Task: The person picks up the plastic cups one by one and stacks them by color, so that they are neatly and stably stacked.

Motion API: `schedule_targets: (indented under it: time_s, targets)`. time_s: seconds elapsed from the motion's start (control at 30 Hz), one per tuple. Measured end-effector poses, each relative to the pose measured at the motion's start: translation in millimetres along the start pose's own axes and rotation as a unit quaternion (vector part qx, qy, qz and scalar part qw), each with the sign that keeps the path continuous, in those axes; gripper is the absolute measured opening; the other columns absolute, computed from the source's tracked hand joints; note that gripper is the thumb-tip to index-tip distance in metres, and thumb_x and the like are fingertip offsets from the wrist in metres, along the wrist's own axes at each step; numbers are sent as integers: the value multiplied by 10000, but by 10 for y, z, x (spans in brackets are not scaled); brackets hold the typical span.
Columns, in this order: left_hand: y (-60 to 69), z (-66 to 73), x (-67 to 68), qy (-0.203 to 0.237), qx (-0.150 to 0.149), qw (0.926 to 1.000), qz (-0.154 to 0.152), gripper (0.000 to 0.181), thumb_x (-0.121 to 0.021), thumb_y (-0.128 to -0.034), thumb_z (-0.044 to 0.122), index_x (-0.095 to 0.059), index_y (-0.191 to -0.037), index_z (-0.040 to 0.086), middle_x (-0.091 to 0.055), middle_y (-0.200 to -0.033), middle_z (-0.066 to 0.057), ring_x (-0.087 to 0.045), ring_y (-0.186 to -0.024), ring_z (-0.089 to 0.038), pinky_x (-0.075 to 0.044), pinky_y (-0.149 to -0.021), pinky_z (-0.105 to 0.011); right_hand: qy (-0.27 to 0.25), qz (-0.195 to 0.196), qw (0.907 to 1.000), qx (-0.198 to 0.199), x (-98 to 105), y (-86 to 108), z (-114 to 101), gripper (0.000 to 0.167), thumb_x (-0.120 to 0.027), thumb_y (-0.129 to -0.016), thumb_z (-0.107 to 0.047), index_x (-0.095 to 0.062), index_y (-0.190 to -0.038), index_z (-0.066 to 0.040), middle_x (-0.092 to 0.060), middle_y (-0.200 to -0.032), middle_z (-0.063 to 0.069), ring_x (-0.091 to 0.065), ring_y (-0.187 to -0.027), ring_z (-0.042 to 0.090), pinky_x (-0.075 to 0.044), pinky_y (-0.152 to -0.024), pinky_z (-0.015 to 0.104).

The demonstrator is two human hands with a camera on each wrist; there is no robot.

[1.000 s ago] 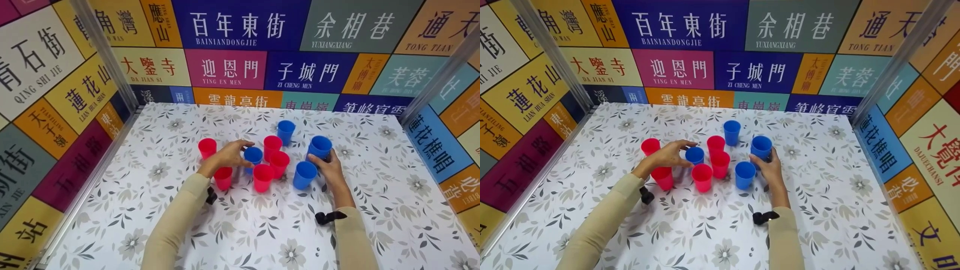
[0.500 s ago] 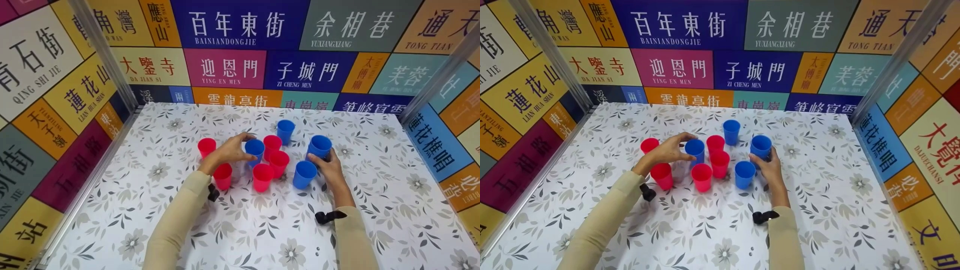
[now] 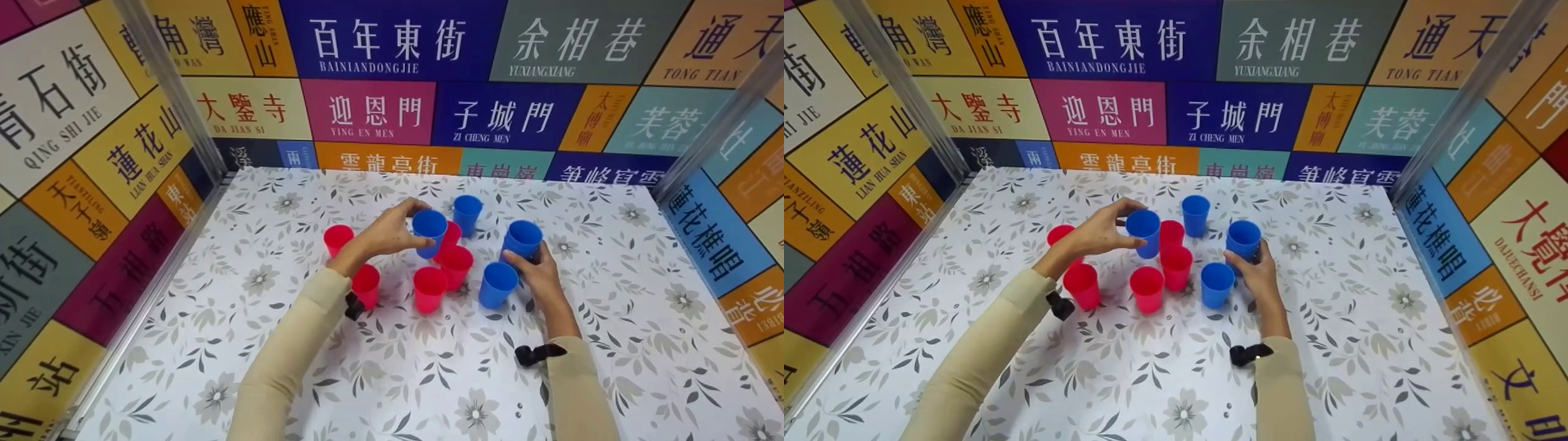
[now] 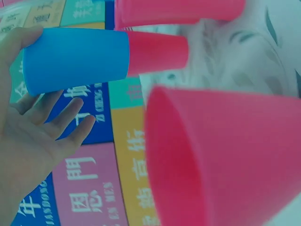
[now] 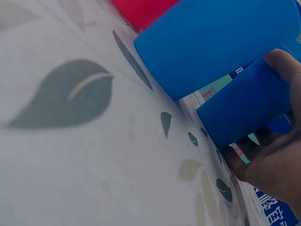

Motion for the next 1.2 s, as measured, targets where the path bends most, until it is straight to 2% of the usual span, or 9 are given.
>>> schedule_targets:
  time_s: [0.13, 0.37, 0.6, 0.87, 1.2]
  targets:
    - [-14, 179, -55, 160, 9, 9998, 68, 687, -811, -794, 322, -477, -1373, 166, -573, -1392, -40, -501, -1340, -219, -484, -1100, -408, -37, -24, 9999, -96, 13, 9, 8, 870, -756, -893, -337, -246, -1577, -169, -346, -1607, 162, -350, -1476, 307, -283, -1237, 471]
    - [-115, 447, -97, 308, -276, 9984, 394, 671, -804, -810, 301, -464, -1366, 141, -587, -1361, -57, -553, -1278, -216, -558, -987, -334, 7, 42, 10000, -5, 49, -3, 7, 866, -760, -890, -339, -259, -1570, -149, -366, -1592, 172, -359, -1474, 305, -289, -1234, 455]
    - [-224, 594, -185, 417, -361, 9977, 391, 669, -789, -827, 333, -453, -1378, 158, -577, -1369, -49, -547, -1283, -201, -556, -984, -306, 109, 47, 9999, -69, 60, -10, 0, 889, -768, -879, -368, -256, -1570, -144, -360, -1598, 169, -338, -1489, 308, -251, -1250, 458]
    - [-362, 789, -354, 633, -775, 9934, 558, 677, -760, -834, 346, -437, -1390, 135, -580, -1332, -75, -587, -1208, -197, -558, -972, -303, -41, -129, 9998, -173, 52, -6, -32, 901, -765, -876, -387, -238, -1580, -190, -326, -1623, 146, -316, -1502, 304, -258, -1246, 482]
    - [-455, 872, -577, 1058, -729, 9892, 705, 690, -755, -853, 380, -415, -1418, 176, -549, -1374, -63, -585, -1205, -190, -535, -998, -291, 277, -125, 9993, -230, 37, 13, 12, 935, -768, -845, -484, -247, -1577, -226, -346, -1618, 125, -312, -1509, 307, -222, -1256, 513]
Point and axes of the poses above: each hand's wrist, its own y-axis away from the middle knuckle, its own x-axis out of the back of the hand, z = x × y, the point moved 4 cm from there along -y, towards the middle knuckle
